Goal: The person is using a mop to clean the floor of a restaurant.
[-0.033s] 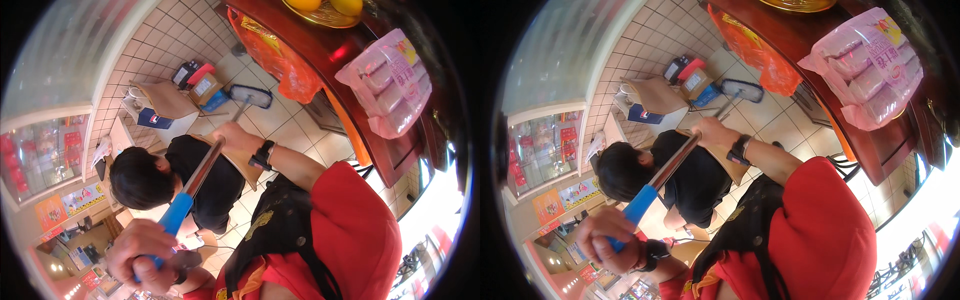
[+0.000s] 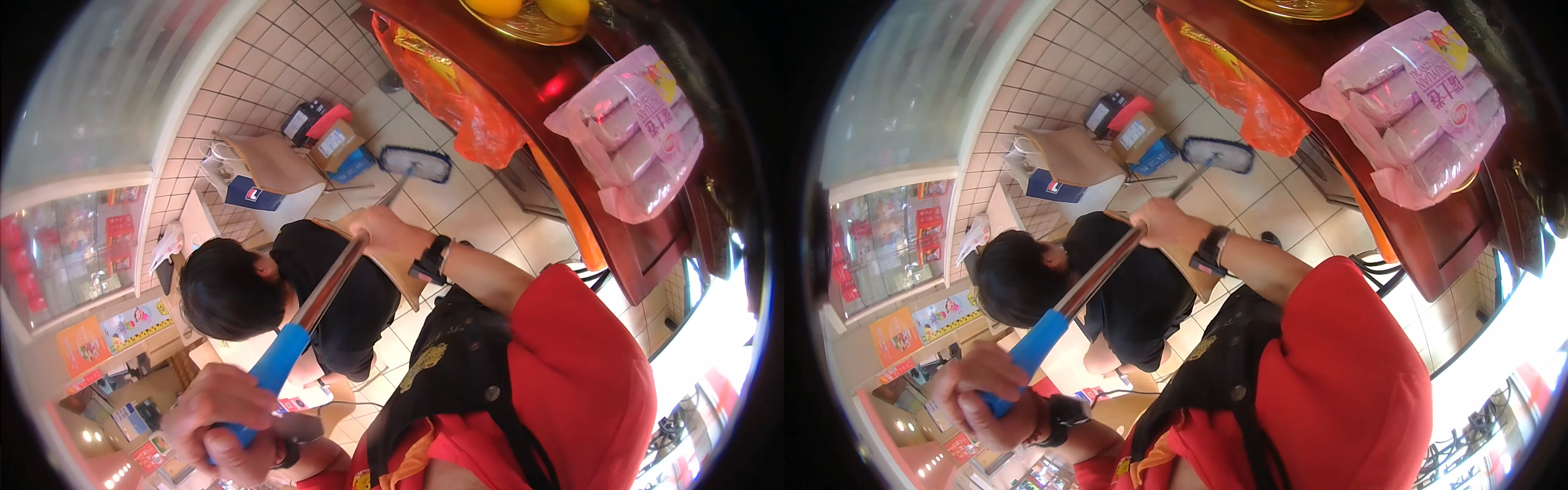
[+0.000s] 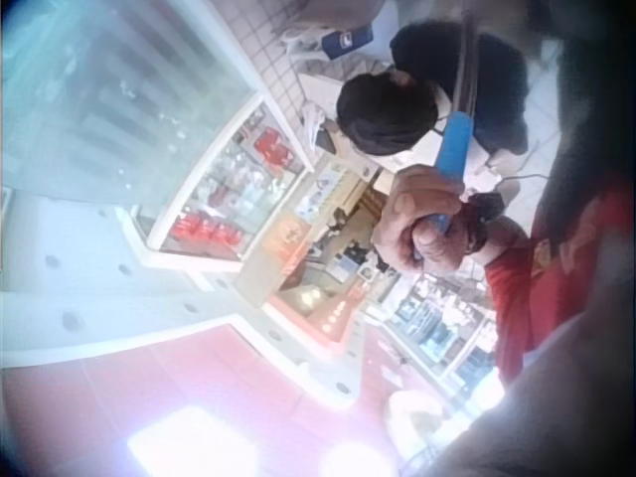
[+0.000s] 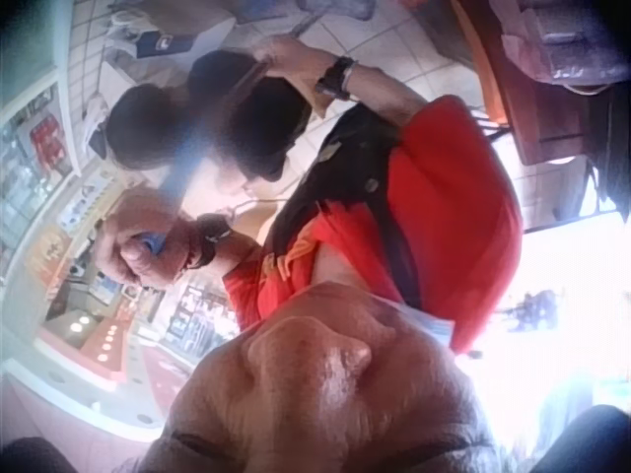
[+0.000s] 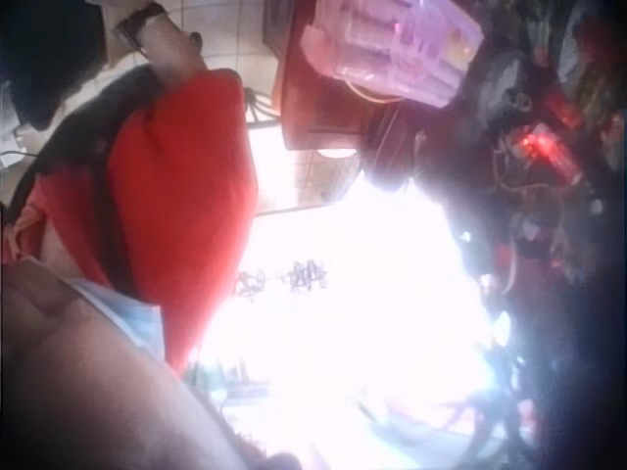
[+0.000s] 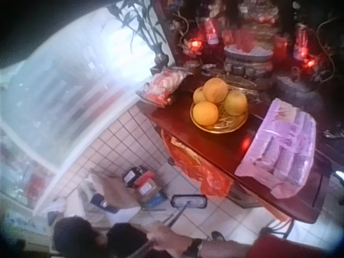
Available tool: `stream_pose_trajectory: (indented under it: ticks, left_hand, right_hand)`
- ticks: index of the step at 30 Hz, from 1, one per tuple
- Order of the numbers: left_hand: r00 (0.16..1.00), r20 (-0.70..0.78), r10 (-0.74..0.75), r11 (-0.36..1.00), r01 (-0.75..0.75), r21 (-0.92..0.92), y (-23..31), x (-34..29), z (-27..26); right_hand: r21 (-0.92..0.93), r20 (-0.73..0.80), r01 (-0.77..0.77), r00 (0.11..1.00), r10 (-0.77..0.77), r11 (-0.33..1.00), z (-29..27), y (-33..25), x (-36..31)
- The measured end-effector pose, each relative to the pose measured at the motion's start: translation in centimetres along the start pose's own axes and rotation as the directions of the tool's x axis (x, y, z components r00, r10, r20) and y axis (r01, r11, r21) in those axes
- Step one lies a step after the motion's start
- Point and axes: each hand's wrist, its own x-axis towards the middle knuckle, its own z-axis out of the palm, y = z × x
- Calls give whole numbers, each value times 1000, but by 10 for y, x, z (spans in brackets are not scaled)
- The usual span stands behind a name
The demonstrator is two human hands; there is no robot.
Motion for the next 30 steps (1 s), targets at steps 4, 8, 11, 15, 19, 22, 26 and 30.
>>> stream_pose_trajectory:
  ticks: [4,8,11,15,19,22,26,30]
  left_hand:
    - [986,163,39,987,-12,-159,12,-1,-26]
    - [987,100,128,978,-109,-177,31,-28,-52]
    - [939,-334,85,926,-198,-322,65,-56,-45]
    - [769,-607,202,974,-93,206,61,-64,-1]
    - [977,-179,-118,955,161,249,-25,-79,52]
    - [998,31,-50,993,46,107,-39,-70,72]
    - [984,176,31,999,-29,-15,-29,-42,59]
    - [925,357,133,982,-73,-177,2,-30,42]
  right_hand:
    - [31,276,-5,961,-3,1000,-12,-28,-25]
    - [145,380,121,910,-169,982,-7,-54,-21]
    - [190,361,216,892,-273,958,-14,-77,-9]
    - [90,289,304,903,-317,948,-23,-73,22]
    - [27,165,105,980,-108,994,-17,56,24]
    - [-37,-62,73,995,-75,997,-7,79,14]
    - [52,-208,6,978,4,999,-12,50,-4]
    - [36,-425,-77,901,85,996,-12,19,-56]
